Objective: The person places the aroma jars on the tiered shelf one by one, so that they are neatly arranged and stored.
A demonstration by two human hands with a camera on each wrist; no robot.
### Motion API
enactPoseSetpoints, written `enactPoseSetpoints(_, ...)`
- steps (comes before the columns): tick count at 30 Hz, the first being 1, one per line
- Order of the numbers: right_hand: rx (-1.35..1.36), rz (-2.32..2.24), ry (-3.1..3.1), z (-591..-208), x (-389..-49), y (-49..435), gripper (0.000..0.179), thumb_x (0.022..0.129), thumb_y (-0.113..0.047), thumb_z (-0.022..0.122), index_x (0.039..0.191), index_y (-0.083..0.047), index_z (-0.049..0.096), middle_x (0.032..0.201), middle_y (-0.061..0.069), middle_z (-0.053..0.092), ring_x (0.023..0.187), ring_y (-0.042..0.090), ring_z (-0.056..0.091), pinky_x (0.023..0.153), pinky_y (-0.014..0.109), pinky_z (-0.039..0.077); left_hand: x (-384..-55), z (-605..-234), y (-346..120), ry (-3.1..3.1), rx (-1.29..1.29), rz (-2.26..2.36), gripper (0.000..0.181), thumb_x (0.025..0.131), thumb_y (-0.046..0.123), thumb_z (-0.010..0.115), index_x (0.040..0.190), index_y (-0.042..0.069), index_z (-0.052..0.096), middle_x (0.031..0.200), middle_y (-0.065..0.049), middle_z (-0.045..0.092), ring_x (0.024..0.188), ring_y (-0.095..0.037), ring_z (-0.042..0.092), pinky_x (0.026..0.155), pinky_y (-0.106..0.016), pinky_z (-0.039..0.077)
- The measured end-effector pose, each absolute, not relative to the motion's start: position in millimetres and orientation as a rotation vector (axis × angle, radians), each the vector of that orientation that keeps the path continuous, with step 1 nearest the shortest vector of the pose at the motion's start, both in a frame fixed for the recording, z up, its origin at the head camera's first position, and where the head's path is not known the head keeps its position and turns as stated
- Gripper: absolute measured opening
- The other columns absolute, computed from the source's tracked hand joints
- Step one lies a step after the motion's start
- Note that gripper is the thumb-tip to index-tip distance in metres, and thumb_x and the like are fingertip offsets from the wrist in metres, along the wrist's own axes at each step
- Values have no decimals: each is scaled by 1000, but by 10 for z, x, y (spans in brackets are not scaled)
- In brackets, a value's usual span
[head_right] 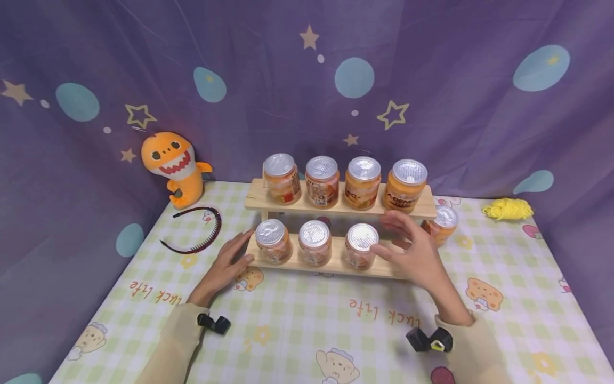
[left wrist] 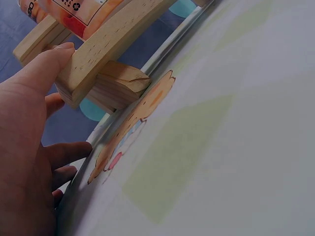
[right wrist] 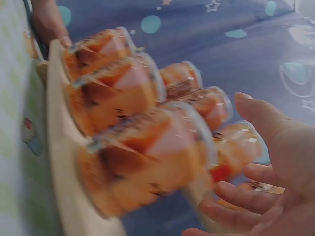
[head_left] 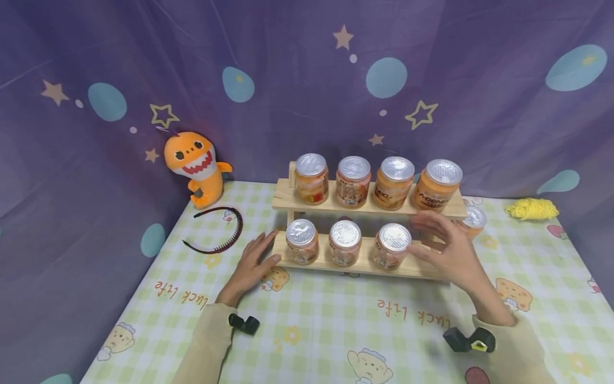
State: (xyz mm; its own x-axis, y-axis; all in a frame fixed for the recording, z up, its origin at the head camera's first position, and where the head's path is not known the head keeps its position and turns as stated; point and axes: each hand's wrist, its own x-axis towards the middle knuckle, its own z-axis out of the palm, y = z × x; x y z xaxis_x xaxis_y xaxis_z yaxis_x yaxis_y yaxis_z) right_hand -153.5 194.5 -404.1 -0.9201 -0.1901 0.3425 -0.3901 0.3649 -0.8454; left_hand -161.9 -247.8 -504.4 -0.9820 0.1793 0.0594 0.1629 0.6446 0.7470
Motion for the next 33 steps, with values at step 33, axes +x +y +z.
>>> enactPoseSetpoints(33, -5, 1584, -2363, -4382, -1946, 3214, 53, 94, -8, 69, 141, -23, 49, 115, -33, 57, 101, -18, 56, 77, -2, 47, -1615, -5033, -2467, 2836, 308, 1292, 65, 97, 32, 62, 157, 21, 37, 164, -9, 35, 154, -43, 21, 127, -60, 6)
